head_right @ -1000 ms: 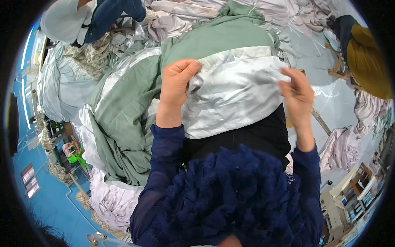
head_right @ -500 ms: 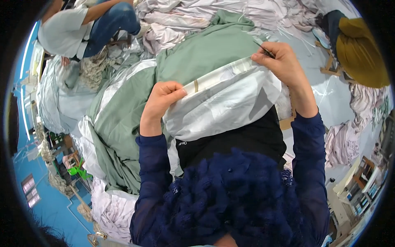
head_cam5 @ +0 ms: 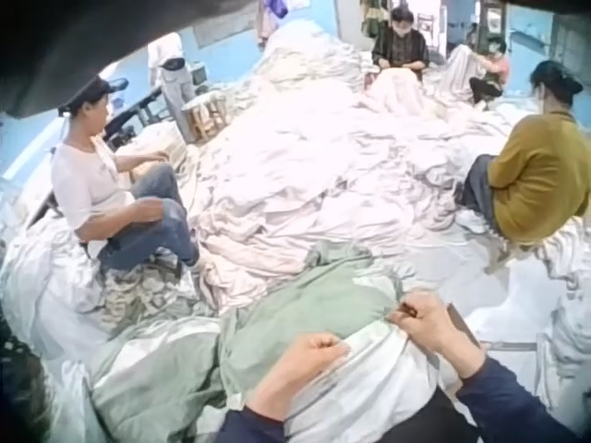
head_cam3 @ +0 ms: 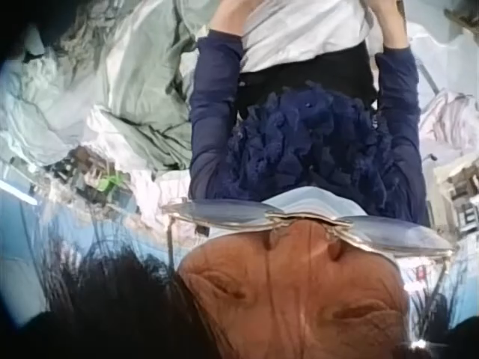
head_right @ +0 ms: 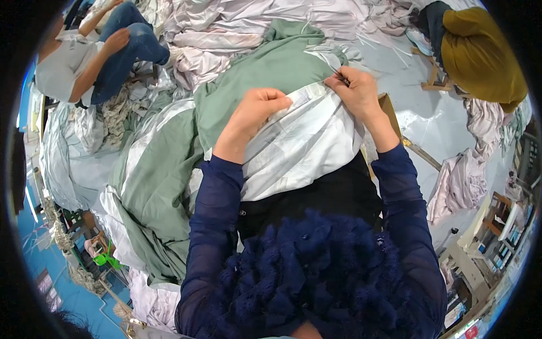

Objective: Trimming excess threads from fabric components using manual nippers.

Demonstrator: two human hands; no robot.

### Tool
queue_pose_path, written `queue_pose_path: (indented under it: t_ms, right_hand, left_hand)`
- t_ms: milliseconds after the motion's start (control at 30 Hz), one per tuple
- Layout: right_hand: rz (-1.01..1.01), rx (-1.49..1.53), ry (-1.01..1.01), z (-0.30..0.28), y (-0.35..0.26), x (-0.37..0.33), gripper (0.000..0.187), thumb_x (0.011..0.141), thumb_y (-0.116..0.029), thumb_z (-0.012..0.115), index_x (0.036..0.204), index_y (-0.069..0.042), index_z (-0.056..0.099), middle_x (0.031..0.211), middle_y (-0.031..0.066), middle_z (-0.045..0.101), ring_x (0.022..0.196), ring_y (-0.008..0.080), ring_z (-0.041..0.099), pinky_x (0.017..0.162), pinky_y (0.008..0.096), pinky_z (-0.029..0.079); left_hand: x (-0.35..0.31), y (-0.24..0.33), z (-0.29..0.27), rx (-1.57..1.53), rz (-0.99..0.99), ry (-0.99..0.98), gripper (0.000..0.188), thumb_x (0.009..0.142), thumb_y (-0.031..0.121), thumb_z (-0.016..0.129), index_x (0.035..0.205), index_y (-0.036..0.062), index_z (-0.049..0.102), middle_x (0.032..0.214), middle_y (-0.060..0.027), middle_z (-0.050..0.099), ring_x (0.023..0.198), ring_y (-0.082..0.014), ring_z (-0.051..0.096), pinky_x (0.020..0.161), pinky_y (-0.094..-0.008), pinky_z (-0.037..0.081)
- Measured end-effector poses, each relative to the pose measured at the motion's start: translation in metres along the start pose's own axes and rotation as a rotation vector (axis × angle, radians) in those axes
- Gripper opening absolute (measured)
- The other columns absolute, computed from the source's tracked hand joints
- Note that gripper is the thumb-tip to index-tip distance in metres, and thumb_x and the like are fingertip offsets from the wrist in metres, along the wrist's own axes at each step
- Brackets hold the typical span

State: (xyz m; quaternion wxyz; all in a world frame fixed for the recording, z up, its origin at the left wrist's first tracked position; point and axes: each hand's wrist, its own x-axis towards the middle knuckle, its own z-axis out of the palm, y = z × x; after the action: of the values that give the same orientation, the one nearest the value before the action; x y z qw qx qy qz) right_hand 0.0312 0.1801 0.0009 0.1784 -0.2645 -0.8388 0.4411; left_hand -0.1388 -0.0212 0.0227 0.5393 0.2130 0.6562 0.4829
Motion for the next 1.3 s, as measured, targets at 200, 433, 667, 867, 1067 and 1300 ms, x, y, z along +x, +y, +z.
queue_pose_path:
  t_ms: [200, 433, 667, 867, 1067, 1300]
  right_hand:
    - [0.001, -0.052, 0.075, 0.003, 0.002, -0.006, 0.011, 0.091, -0.01, 0.072, 0.089, -0.001, 0.067, 0.069, -0.001, 0.061, 0.066, 0.0051, 0.051, 0.06, 0.0233, 0.041]
    - [-0.12, 0.019, 0.274, 0.011, 0.0, -0.007, 0.014, 0.091, -0.01, 0.074, 0.089, 0.001, 0.066, 0.07, -0.0006, 0.059, 0.065, 0.0053, 0.047, 0.059, 0.023, 0.041]
    - [0.016, 0.097, 0.263, 0.019, 0.002, -0.009, 0.014, 0.092, -0.011, 0.073, 0.087, 0.0, 0.065, 0.067, -0.0011, 0.056, 0.063, 0.0051, 0.045, 0.056, 0.0239, 0.039]
    - [-0.01, 0.078, 0.272, 0.018, -0.001, -0.009, 0.015, 0.092, -0.011, 0.073, 0.085, -0.001, 0.065, 0.065, 0.0005, 0.054, 0.06, 0.0065, 0.044, 0.054, 0.0252, 0.038]
    - [-0.013, 0.124, 0.296, 0.017, 0.0, -0.011, 0.015, 0.091, -0.011, 0.073, 0.086, -0.001, 0.064, 0.065, 0.001, 0.054, 0.06, 0.0068, 0.044, 0.054, 0.0254, 0.038]
    - [-0.01, 0.142, 0.301, 0.016, 0.0, -0.01, 0.015, 0.091, -0.012, 0.073, 0.085, -0.001, 0.065, 0.065, 0.0009, 0.053, 0.06, 0.007, 0.044, 0.054, 0.0258, 0.038]
  left_hand:
    - [0.015, -0.004, 0.0, -0.171, 0.161, 0.1, 0.014, 0.094, 0.011, 0.066, 0.087, -0.0009, 0.069, 0.076, 0.0063, 0.062, 0.066, -0.0031, 0.049, 0.061, -0.0224, 0.04]
    - [0.011, 0.018, 0.01, 0.454, 0.536, 0.443, 0.007, 0.092, 0.009, 0.065, 0.087, 0.0045, 0.068, 0.07, -0.0007, 0.059, 0.059, -0.0106, 0.049, 0.056, -0.0267, 0.038]
    - [0.016, 0.025, 0.035, 1.021, 1.033, 0.835, 0.006, 0.081, 0.005, 0.073, 0.086, 0.0062, 0.07, 0.079, -0.007, 0.062, 0.064, -0.0267, 0.058, 0.054, -0.0366, 0.043]
    - [0.003, 0.015, 0.057, 0.81, 1.074, 0.638, 0.021, 0.074, 0.0, 0.073, 0.095, 0.0026, 0.068, 0.092, -0.0083, 0.061, 0.078, -0.0267, 0.061, 0.067, -0.0371, 0.05]
    - [0.004, 0.025, 0.063, 0.934, 1.058, 0.604, 0.022, 0.073, -0.001, 0.074, 0.094, -0.0002, 0.067, 0.09, -0.0092, 0.06, 0.076, -0.027, 0.061, 0.063, -0.0344, 0.051]
    - [0.007, 0.025, 0.065, 1.09, 1.097, 0.653, 0.018, 0.072, -0.007, 0.07, 0.088, 0.0004, 0.066, 0.088, -0.0102, 0.063, 0.072, -0.0257, 0.061, 0.059, -0.0333, 0.051]
